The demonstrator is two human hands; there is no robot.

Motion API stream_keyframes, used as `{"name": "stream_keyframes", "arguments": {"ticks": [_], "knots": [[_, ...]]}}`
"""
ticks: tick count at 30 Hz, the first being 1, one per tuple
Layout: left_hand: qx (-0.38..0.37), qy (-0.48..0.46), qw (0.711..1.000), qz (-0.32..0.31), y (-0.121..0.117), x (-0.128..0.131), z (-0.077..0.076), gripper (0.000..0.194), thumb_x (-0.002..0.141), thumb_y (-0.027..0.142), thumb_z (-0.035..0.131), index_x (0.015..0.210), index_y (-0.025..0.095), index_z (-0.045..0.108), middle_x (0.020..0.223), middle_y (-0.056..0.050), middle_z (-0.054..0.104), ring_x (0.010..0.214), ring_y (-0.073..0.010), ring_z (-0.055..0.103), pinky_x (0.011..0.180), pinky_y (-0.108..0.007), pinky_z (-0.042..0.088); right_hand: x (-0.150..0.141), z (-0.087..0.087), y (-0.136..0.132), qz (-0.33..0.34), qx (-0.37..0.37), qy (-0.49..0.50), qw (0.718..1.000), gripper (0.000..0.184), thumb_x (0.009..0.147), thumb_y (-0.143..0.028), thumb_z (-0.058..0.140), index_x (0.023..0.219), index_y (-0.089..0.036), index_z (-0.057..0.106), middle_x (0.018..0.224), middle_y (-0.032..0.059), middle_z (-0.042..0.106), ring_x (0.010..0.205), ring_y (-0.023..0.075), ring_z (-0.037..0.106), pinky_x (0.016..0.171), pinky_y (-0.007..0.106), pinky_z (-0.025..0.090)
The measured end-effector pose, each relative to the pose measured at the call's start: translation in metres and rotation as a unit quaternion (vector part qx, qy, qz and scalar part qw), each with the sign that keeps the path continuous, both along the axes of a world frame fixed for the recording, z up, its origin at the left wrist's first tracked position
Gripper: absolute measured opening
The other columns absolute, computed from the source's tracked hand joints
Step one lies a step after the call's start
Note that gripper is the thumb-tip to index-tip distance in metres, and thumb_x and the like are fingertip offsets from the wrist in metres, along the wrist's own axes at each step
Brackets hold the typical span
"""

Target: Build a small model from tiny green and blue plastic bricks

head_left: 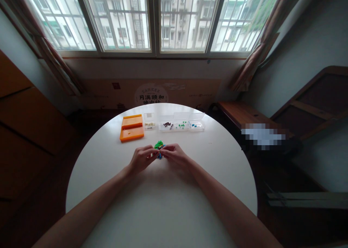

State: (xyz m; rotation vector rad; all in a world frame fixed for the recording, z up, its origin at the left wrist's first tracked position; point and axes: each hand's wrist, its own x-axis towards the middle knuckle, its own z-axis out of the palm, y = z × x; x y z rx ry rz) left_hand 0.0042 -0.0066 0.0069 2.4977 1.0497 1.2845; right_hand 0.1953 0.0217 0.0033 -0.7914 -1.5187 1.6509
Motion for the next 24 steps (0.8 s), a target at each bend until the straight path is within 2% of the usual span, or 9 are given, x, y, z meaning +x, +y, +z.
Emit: {"name": "stream_keyframes", "arguments": {"ticks": [10, 15, 20, 24], "knots": [[-0.012, 0.014, 1.000, 0.000, 0.0006, -0.0002, 0.0004, 0.014, 0.084, 0.026, 0.058, 0.090, 0.018, 0.068, 0.067, -0.001, 0.060, 0.050, -0.0059, 0.051, 0.051, -0.016, 0.042, -0.0008, -0.0011, 0.0006, -0.004, 0.011, -0.010, 1.000, 0.039, 0.066, -0.047, 0.071, 0.075, -0.009, 0.070, 0.057, 0.0010, 0.056, 0.052, 0.0082, 0.042, 0.050, 0.023, 0.027], [-0.012, 0.014, 1.000, 0.003, 0.0004, 0.0001, -0.0008, 0.016, 0.085, 0.027, 0.056, 0.089, 0.017, 0.068, 0.067, -0.001, 0.060, 0.050, -0.0060, 0.051, 0.051, -0.016, 0.042, -0.0015, -0.0003, -0.0001, -0.002, -0.007, 0.003, 1.000, 0.039, 0.064, -0.046, 0.073, 0.077, -0.010, 0.071, 0.059, 0.0015, 0.058, 0.054, 0.0087, 0.043, 0.051, 0.023, 0.029], [-0.007, 0.005, 1.000, 0.002, 0.0007, 0.0005, -0.0012, 0.015, 0.085, 0.027, 0.057, 0.090, 0.017, 0.067, 0.067, -0.001, 0.061, 0.049, -0.0059, 0.050, 0.050, -0.016, 0.041, -0.0003, -0.0008, 0.0013, -0.021, -0.065, 0.069, 0.995, 0.031, 0.064, -0.040, 0.075, 0.077, -0.012, 0.071, 0.061, 0.0015, 0.060, 0.054, 0.0081, 0.044, 0.053, 0.023, 0.031], [-0.018, 0.007, 1.000, 0.004, 0.0012, 0.0004, -0.0026, 0.014, 0.085, 0.025, 0.056, 0.085, 0.016, 0.067, 0.067, -0.002, 0.062, 0.050, -0.0059, 0.050, 0.051, -0.016, 0.041, 0.0024, -0.0011, 0.0050, -0.069, -0.140, 0.149, 0.976, 0.028, 0.061, -0.036, 0.078, 0.075, -0.013, 0.070, 0.065, 0.0020, 0.062, 0.056, 0.0079, 0.048, 0.054, 0.023, 0.034]]}}
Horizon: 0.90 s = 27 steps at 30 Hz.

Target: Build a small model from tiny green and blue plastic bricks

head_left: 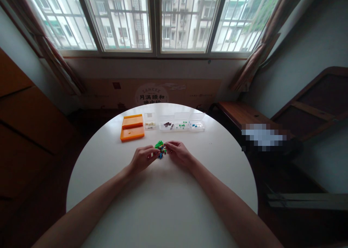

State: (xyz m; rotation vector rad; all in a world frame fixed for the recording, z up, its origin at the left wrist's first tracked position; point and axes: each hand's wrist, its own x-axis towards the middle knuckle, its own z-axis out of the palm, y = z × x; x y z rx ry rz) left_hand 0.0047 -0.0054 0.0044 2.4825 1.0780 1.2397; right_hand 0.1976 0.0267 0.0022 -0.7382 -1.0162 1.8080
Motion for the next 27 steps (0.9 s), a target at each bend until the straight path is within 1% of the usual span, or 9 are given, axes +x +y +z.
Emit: {"name": "stream_keyframes", "arguments": {"ticks": [4, 10, 13, 17, 19, 21, 23, 25, 27], "knots": [[-0.009, 0.001, 1.000, 0.001, 0.000, 0.000, -0.001, 0.015, 0.085, 0.025, 0.056, 0.083, 0.016, 0.067, 0.066, -0.002, 0.062, 0.049, -0.0059, 0.049, 0.050, -0.016, 0.040, 0.002, -0.002, 0.004, -0.034, -0.046, 0.048, 0.997, 0.027, 0.058, -0.032, 0.080, 0.074, -0.013, 0.070, 0.065, 0.0016, 0.061, 0.058, 0.0079, 0.050, 0.054, 0.022, 0.036], [0.006, 0.012, 1.000, 0.000, 0.000, 0.000, 0.000, 0.013, 0.085, 0.024, 0.056, 0.082, 0.015, 0.066, 0.062, -0.001, 0.061, 0.048, -0.0060, 0.048, 0.050, -0.016, 0.039, 0.005, -0.006, 0.011, -0.075, -0.057, 0.077, 0.993, 0.027, 0.056, -0.029, 0.081, 0.073, -0.013, 0.069, 0.059, -0.0009, 0.057, 0.055, 0.0064, 0.048, 0.051, 0.021, 0.037], [0.012, 0.015, 1.000, 0.001, -0.001, 0.001, 0.001, 0.014, 0.085, 0.024, 0.056, 0.081, 0.015, 0.066, 0.060, -0.001, 0.060, 0.047, -0.0063, 0.048, 0.049, -0.016, 0.039, 0.006, -0.009, 0.014, -0.077, -0.071, 0.089, 0.991, 0.026, 0.057, -0.028, 0.081, 0.074, -0.012, 0.069, 0.061, 0.0002, 0.059, 0.055, 0.0063, 0.050, 0.051, 0.020, 0.038], [0.008, 0.015, 1.000, -0.002, -0.001, 0.001, 0.002, 0.016, 0.086, 0.025, 0.055, 0.082, 0.015, 0.066, 0.059, 0.000, 0.060, 0.048, -0.0065, 0.049, 0.050, -0.016, 0.038, 0.006, -0.010, 0.014, -0.073, -0.070, 0.106, 0.989, 0.023, 0.059, -0.025, 0.081, 0.074, -0.011, 0.070, 0.061, 0.0005, 0.059, 0.053, 0.0058, 0.049, 0.048, 0.019, 0.038], [0.003, 0.026, 1.000, 0.000, -0.001, 0.001, 0.002, 0.019, 0.087, 0.026, 0.053, 0.078, 0.014, 0.066, 0.056, 0.000, 0.057, 0.047, -0.0064, 0.047, 0.050, -0.017, 0.036, 0.006, -0.008, 0.012, -0.069, -0.071, 0.109, 0.989, 0.022, 0.059, -0.024, 0.080, 0.073, -0.011, 0.070, 0.060, 0.0001, 0.059, 0.053, 0.0056, 0.049, 0.048, 0.018, 0.038], [0.004, 0.044, 0.999, 0.006, 0.000, 0.000, 0.000, 0.029, 0.087, 0.027, 0.051, 0.063, 0.013, 0.060, 0.050, 0.002, 0.050, 0.044, -0.0061, 0.041, 0.048, -0.018, 0.031, 0.006, -0.005, 0.010, -0.064, -0.075, 0.110, 0.989, 0.021, 0.059, -0.023, 0.080, 0.073, -0.011, 0.070, 0.060, 0.0001, 0.059, 0.053, 0.0055, 0.049, 0.048, 0.018, 0.039], [0.014, 0.056, 0.998, 0.016, 0.001, -0.002, -0.002, 0.041, 0.088, 0.027, 0.050, 0.049, 0.014, 0.048, 0.044, 0.004, 0.038, 0.041, -0.0056, 0.032, 0.046, -0.020, 0.025, 0.005, -0.002, 0.009, -0.058, -0.075, 0.110, 0.989, 0.019, 0.060, -0.023, 0.080, 0.072, -0.011, 0.070, 0.059, 0.0002, 0.059, 0.053, 0.0056, 0.049, 0.047, 0.018, 0.039], [0.019, 0.059, 0.998, 0.026, 0.002, -0.002, -0.003, 0.045, 0.088, 0.025, 0.048, 0.045, 0.014, 0.040, 0.043, 0.005, 0.031, 0.041, -0.0059, 0.026, 0.046, -0.021, 0.021, 0.005, -0.002, 0.008, -0.053, -0.074, 0.111, 0.990, 0.018, 0.060, -0.022, 0.080, 0.071, -0.011, 0.070, 0.059, 0.0005, 0.059, 0.053, 0.0058, 0.049, 0.047, 0.018, 0.038], [0.018, 0.059, 0.998, 0.030, 0.002, -0.002, -0.004, 0.045, 0.087, 0.023, 0.047, 0.045, 0.014, 0.036, 0.044, 0.006, 0.027, 0.042, -0.0063, 0.024, 0.047, -0.022, 0.020, 0.006, -0.002, 0.009, -0.050, -0.073, 0.113, 0.990, 0.018, 0.061, -0.021, 0.080, 0.072, -0.011, 0.070, 0.059, 0.0006, 0.059, 0.053, 0.0057, 0.049, 0.048, 0.018, 0.039]]}}
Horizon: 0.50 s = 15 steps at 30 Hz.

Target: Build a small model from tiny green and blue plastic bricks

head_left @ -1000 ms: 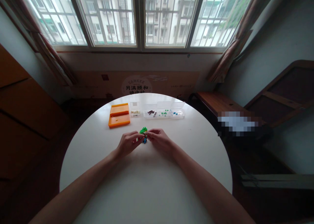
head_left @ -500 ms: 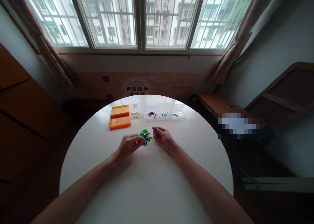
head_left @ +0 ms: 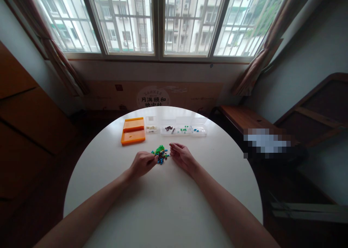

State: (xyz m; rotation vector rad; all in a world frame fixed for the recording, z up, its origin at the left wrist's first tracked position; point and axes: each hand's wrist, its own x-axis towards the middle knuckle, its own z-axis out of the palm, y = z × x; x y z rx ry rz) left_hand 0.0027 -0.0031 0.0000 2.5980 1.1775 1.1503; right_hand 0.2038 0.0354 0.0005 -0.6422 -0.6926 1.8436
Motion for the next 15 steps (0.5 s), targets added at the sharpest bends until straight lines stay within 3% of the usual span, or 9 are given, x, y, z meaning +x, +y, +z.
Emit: {"name": "stream_keyframes", "arguments": {"ticks": [7, 11, 15], "knots": [[-0.019, -0.020, 0.999, 0.017, 0.006, -0.001, -0.006, 0.045, 0.085, 0.022, 0.047, 0.044, 0.014, 0.030, 0.046, 0.006, 0.019, 0.043, -0.0057, 0.021, 0.047, -0.023, 0.018, 0.014, -0.002, 0.009, -0.017, 0.005, 0.013, 1.000, 0.019, 0.063, -0.021, 0.078, 0.076, -0.010, 0.069, 0.061, -0.0004, 0.058, 0.055, 0.0045, 0.049, 0.049, 0.016, 0.039], [-0.067, -0.103, 0.989, 0.086, 0.013, -0.003, -0.010, 0.047, 0.082, 0.026, 0.049, 0.044, 0.015, 0.023, 0.049, 0.006, 0.014, 0.043, -0.0052, 0.016, 0.045, -0.021, 0.015, 0.019, -0.004, 0.012, -0.031, 0.000, 0.013, 0.999, 0.019, 0.063, -0.021, 0.078, 0.077, -0.011, 0.069, 0.063, -0.0003, 0.059, 0.055, 0.0050, 0.050, 0.049, 0.017, 0.039], [-0.109, -0.215, 0.958, 0.158, 0.020, -0.005, -0.007, 0.045, 0.082, 0.031, 0.048, 0.050, 0.018, 0.019, 0.051, 0.005, 0.015, 0.045, -0.0059, 0.018, 0.044, -0.021, 0.017, 0.019, -0.003, 0.012, -0.031, -0.001, 0.017, 0.999, 0.020, 0.063, -0.021, 0.078, 0.076, -0.011, 0.069, 0.063, -0.0003, 0.059, 0.054, 0.0048, 0.049, 0.049, 0.017, 0.039]]}}
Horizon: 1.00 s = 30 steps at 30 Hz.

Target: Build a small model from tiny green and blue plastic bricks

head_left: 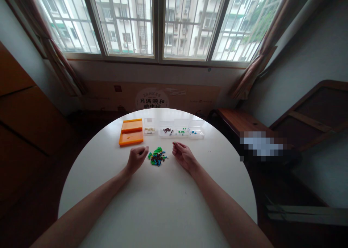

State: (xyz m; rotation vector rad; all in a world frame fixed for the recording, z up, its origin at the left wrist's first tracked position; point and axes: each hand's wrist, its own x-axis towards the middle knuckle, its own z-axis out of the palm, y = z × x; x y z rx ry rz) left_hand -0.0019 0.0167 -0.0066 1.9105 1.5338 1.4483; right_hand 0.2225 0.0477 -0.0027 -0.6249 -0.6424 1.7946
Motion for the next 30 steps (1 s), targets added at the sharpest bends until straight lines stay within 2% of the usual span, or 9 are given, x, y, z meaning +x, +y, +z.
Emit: {"name": "stream_keyframes", "arguments": {"ticks": [3, 7, 16, 30], "knots": [[-0.022, -0.067, 0.997, 0.026, 0.004, -0.001, 0.003, 0.044, 0.081, 0.033, 0.047, 0.051, 0.019, 0.019, 0.050, 0.005, 0.017, 0.045, -0.0065, 0.018, 0.044, -0.021, 0.018, 0.000, 0.000, 0.000, 0.002, -0.001, 0.004, 1.000, 0.020, 0.062, -0.021, 0.078, 0.076, -0.010, 0.069, 0.063, 0.0000, 0.059, 0.055, 0.0047, 0.049, 0.049, 0.017, 0.039], [-0.021, -0.112, 0.992, 0.049, 0.009, -0.002, 0.001, 0.045, 0.079, 0.033, 0.051, 0.051, 0.019, 0.019, 0.050, 0.005, 0.018, 0.046, -0.0066, 0.019, 0.044, -0.021, 0.018, 0.000, -0.002, 0.001, 0.006, 0.004, 0.009, 1.000, 0.018, 0.064, -0.020, 0.077, 0.077, -0.011, 0.069, 0.063, -0.0002, 0.058, 0.056, 0.0050, 0.049, 0.050, 0.018, 0.038], [-0.035, -0.138, 0.989, 0.027, 0.007, -0.004, -0.001, 0.045, 0.077, 0.034, 0.052, 0.051, 0.019, 0.019, 0.050, 0.005, 0.017, 0.046, -0.0065, 0.018, 0.043, -0.021, 0.018, -0.003, -0.005, 0.002, 0.013, -0.001, 0.005, 1.000, 0.017, 0.065, -0.019, 0.077, 0.078, -0.011, 0.069, 0.059, -0.0013, 0.056, 0.054, 0.0051, 0.049, 0.050, 0.018, 0.038], [-0.043, -0.119, 0.992, 0.009, -0.001, -0.006, 0.001, 0.045, 0.078, 0.034, 0.053, 0.051, 0.019, 0.021, 0.051, 0.005, 0.018, 0.047, -0.0064, 0.019, 0.043, -0.021, 0.017, -0.005, -0.001, -0.002, 0.009, -0.006, 0.007, 1.000, 0.018, 0.063, -0.018, 0.077, 0.078, -0.011, 0.069, 0.061, -0.0006, 0.058, 0.053, 0.0052, 0.048, 0.049, 0.018, 0.039]]}}
